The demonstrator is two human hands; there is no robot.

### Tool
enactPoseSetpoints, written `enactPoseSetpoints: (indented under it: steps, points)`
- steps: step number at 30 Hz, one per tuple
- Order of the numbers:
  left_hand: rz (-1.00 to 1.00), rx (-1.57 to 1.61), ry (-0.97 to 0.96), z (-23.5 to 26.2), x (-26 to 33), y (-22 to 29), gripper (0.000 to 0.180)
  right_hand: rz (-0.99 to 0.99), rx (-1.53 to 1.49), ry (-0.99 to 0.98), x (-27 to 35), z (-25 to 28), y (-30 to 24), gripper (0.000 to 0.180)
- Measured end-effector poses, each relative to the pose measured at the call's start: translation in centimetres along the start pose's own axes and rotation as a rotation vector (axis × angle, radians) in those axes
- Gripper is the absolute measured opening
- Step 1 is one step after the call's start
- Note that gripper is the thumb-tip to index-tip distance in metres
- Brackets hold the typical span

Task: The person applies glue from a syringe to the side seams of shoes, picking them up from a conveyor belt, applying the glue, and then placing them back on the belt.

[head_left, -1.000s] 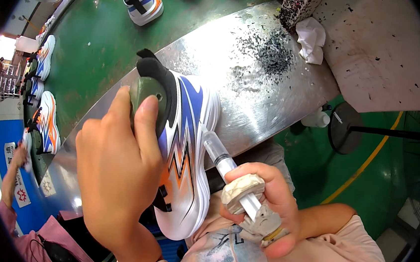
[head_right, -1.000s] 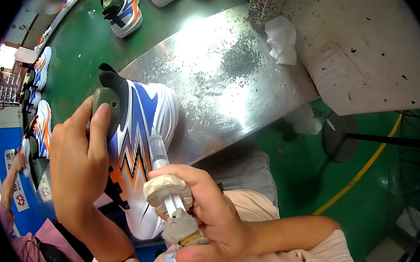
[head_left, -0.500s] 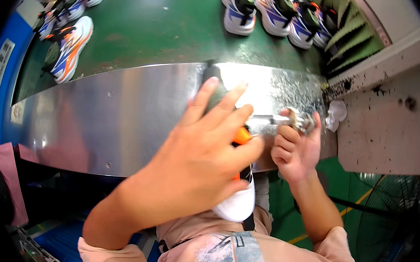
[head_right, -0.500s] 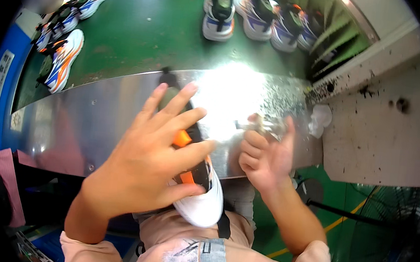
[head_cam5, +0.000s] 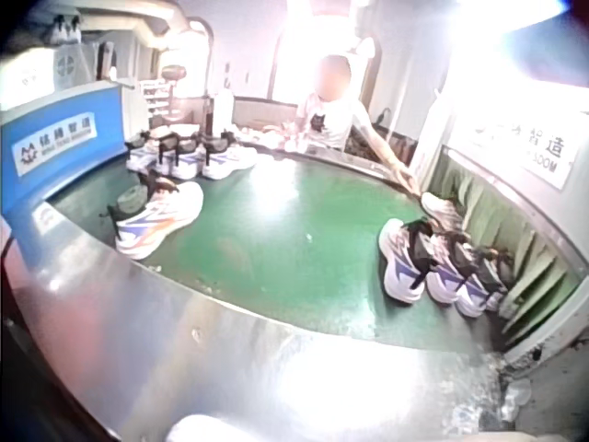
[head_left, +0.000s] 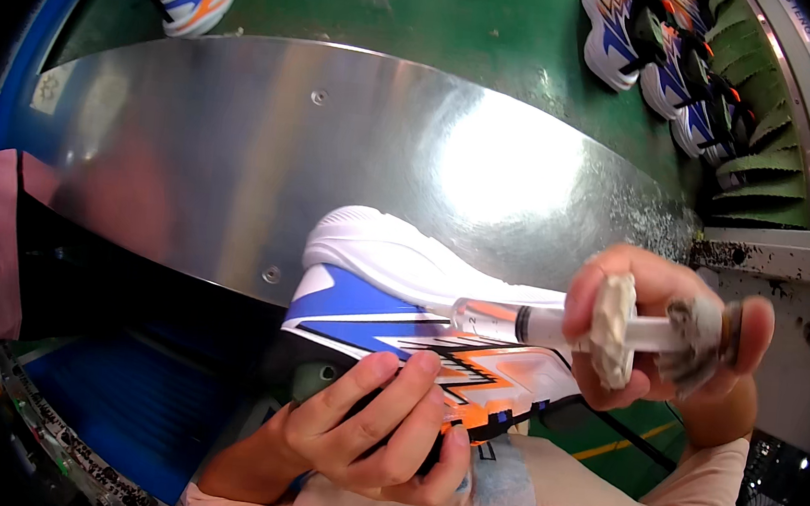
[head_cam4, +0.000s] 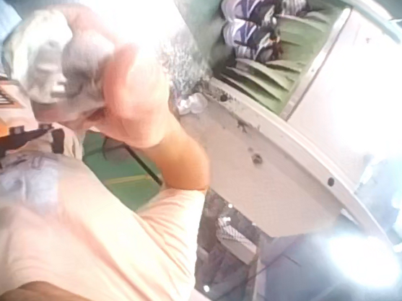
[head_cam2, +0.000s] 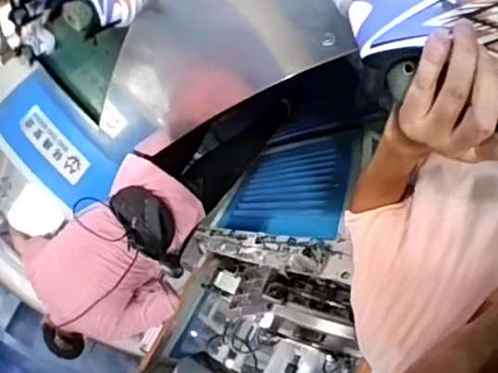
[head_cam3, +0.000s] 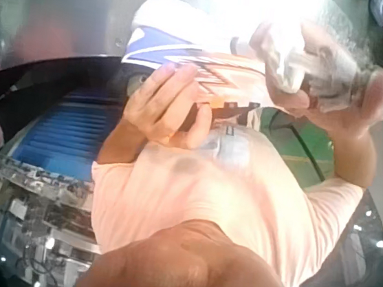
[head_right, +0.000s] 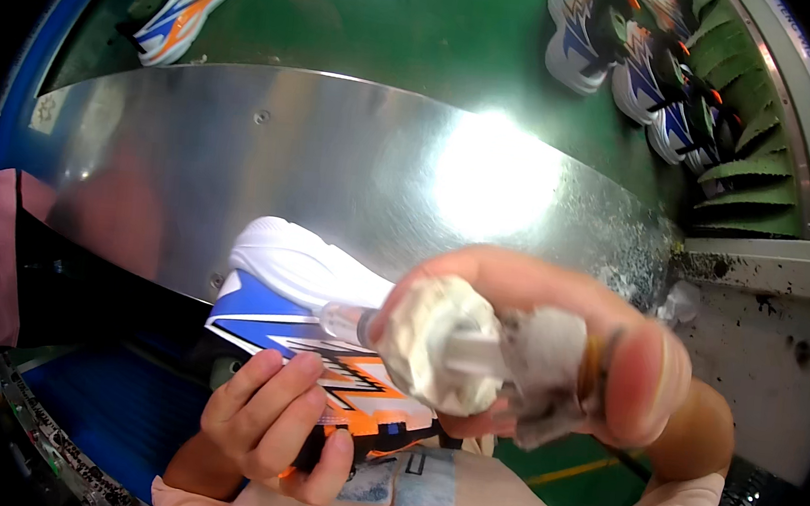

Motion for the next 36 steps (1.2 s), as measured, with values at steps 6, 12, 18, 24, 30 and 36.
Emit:
enactPoseSetpoints:
  steps: [6,12,18,24,30,36]
  points:
    - [0.105,-0.114,-0.008,0.9,0.4,2.0,0.031,0.019,-0.050,0.118,4.1,0.3,2.1,0.095]
    - [0.108,-0.141,-0.063,1.2,2.1,0.9,0.030,0.133,-0.223,0.199,7.0,0.6,4.9,0.092]
    - [0.147,-0.147,-0.135,2.2,3.8,-1.7,0.025,0.264,-0.302,0.199,6.6,1.0,7.6,0.087]
    - [0.152,-0.130,-0.179,2.4,4.9,-5.1,0.024,0.312,-0.527,0.063,4.2,1.3,11.3,0.081]
    - [0.082,-0.160,-0.204,3.4,4.4,-8.0,0.036,0.416,-0.685,0.087,2.2,-0.7,13.5,0.083]
    - [0.105,-0.130,-0.281,4.3,1.6,-8.1,0.056,0.487,-0.686,0.130,2.3,-1.1,14.4,0.085]
Point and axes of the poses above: each hand's wrist, its own x-axis away from the middle knuckle, its own z-axis out of the back of the hand, y = z × x, the point moved 1 cm from there along -x, towards the middle knuckle, and after that the axes turned 12 degrees about -z, right-handed, at the moved point
